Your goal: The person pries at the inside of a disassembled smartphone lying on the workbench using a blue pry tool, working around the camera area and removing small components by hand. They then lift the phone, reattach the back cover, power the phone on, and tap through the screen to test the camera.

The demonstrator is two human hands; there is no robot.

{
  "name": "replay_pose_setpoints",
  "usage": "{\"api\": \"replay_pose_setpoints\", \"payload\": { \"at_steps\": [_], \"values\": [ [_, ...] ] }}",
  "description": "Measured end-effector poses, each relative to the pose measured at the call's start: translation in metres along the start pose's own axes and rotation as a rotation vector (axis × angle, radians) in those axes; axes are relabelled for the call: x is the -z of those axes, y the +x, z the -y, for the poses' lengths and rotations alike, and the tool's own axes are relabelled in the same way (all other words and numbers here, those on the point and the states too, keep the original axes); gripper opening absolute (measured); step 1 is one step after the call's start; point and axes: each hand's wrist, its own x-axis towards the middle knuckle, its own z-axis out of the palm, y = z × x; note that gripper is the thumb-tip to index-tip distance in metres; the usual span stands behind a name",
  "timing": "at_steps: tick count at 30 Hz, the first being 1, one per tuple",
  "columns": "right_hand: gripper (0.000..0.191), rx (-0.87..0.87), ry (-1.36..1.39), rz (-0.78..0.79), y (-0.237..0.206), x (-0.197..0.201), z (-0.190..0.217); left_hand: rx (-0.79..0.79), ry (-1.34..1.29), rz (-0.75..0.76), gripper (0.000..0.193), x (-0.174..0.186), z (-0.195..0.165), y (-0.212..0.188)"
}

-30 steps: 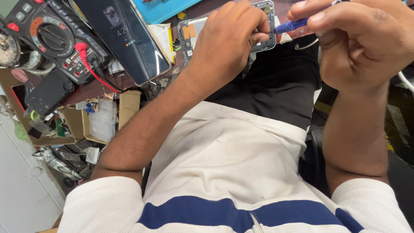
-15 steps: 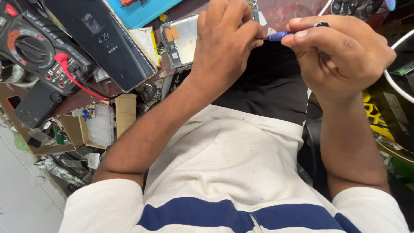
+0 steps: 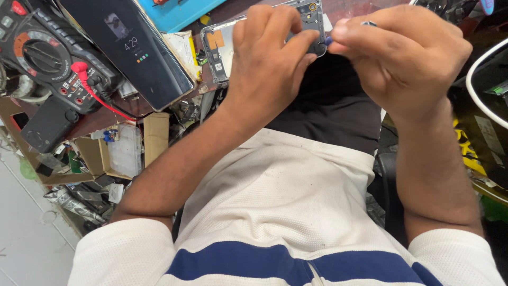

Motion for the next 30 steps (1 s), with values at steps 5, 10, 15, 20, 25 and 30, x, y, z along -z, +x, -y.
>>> {"api": "replay_pose_setpoints", "payload": {
  "at_steps": [5,10,15,20,25,30],
  "values": [
    [0.021,-0.064,-0.082,-0.034,0.003,-0.006,0.003,0.004,0.064,-0.001,0.035,0.026,0.009,-0.011],
    [0.019,-0.130,0.064,-0.050,-0.009,-0.010,-0.006,0.083,0.064,0.018,0.036,0.042,0.024,-0.018],
    [0.023,-0.117,0.165,-0.063,-0.016,-0.017,-0.009,0.112,0.054,0.016,0.040,0.044,0.031,-0.022],
    [0.018,-0.101,0.115,-0.076,-0.016,-0.016,-0.012,0.068,0.079,-0.026,0.016,0.038,0.034,-0.018],
    [0.023,-0.108,0.098,-0.110,-0.019,-0.016,-0.011,-0.027,0.161,0.013,0.007,0.036,0.037,-0.011],
    [0.024,-0.151,0.077,-0.138,-0.021,-0.019,-0.005,-0.201,0.313,0.065,0.006,0.035,0.044,-0.006]
  ]
}}
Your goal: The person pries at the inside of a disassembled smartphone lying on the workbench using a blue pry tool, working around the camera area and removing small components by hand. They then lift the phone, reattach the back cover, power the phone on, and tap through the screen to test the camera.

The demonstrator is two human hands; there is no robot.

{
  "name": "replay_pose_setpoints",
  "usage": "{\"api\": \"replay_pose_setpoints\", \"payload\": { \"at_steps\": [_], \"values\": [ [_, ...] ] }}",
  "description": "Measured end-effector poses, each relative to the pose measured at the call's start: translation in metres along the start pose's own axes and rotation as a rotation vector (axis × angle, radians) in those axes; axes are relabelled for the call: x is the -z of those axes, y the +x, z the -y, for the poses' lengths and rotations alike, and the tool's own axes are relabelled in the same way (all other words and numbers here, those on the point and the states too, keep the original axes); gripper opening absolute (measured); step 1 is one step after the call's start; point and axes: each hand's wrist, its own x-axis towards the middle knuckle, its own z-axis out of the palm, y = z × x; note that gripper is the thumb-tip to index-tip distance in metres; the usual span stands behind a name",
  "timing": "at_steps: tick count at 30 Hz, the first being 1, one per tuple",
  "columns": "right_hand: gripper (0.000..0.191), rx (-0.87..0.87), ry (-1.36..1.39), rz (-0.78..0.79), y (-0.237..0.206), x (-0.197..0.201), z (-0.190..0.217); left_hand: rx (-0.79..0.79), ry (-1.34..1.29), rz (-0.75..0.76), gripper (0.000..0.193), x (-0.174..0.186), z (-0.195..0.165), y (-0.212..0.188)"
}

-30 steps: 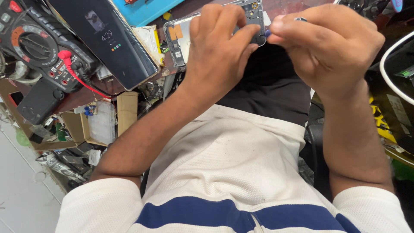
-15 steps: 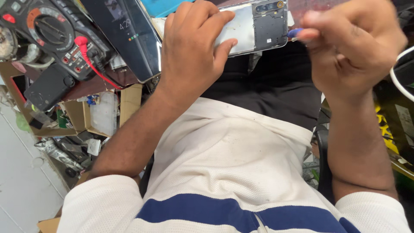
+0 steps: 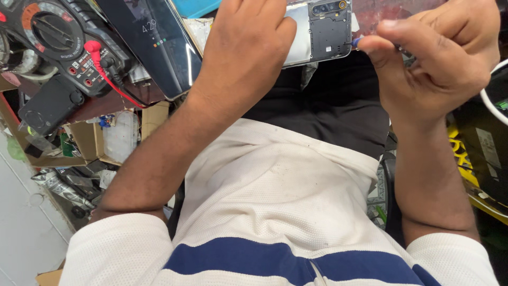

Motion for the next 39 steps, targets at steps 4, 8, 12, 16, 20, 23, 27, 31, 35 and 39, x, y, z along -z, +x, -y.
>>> {"api": "replay_pose_setpoints", "payload": {
  "at_steps": [4,8,12,16,20,23,27,31,35,39],
  "values": [
    [0.022,0.027,-0.022,0.014,0.002,0.001,-0.001,-0.061,0.068,0.035,0.007,-0.005,0.005,0.005],
    [0.019,0.020,-0.091,0.014,-0.001,0.000,0.000,-0.030,0.001,0.065,0.007,-0.002,0.006,0.011],
    [0.021,-0.076,0.129,0.056,-0.006,-0.002,0.002,0.018,-0.234,-0.043,0.010,0.007,-0.001,0.009],
    [0.014,-0.080,0.032,-0.041,-0.011,-0.005,0.004,0.122,-0.403,-0.025,0.009,0.006,-0.008,0.007],
    [0.020,-0.204,0.306,-0.224,-0.024,-0.013,0.007,0.141,-0.467,-0.014,0.008,-0.001,-0.014,0.007],
    [0.023,-0.174,0.378,-0.270,-0.031,-0.017,0.001,0.142,-0.480,0.003,0.007,-0.005,-0.018,0.007],
    [0.024,-0.167,0.404,-0.284,-0.039,-0.016,-0.004,0.133,-0.488,-0.005,0.007,-0.007,-0.020,0.008],
    [0.023,-0.121,0.390,-0.283,-0.037,-0.017,-0.003,0.133,-0.488,-0.015,0.007,-0.007,-0.020,0.008],
    [0.020,-0.102,0.388,-0.274,-0.028,-0.019,0.002,0.121,-0.467,-0.017,0.007,-0.007,-0.020,0.007],
    [0.015,-0.057,0.282,-0.145,-0.020,-0.012,0.010,0.094,-0.421,-0.012,0.007,-0.007,-0.020,0.005]
  ]
}}
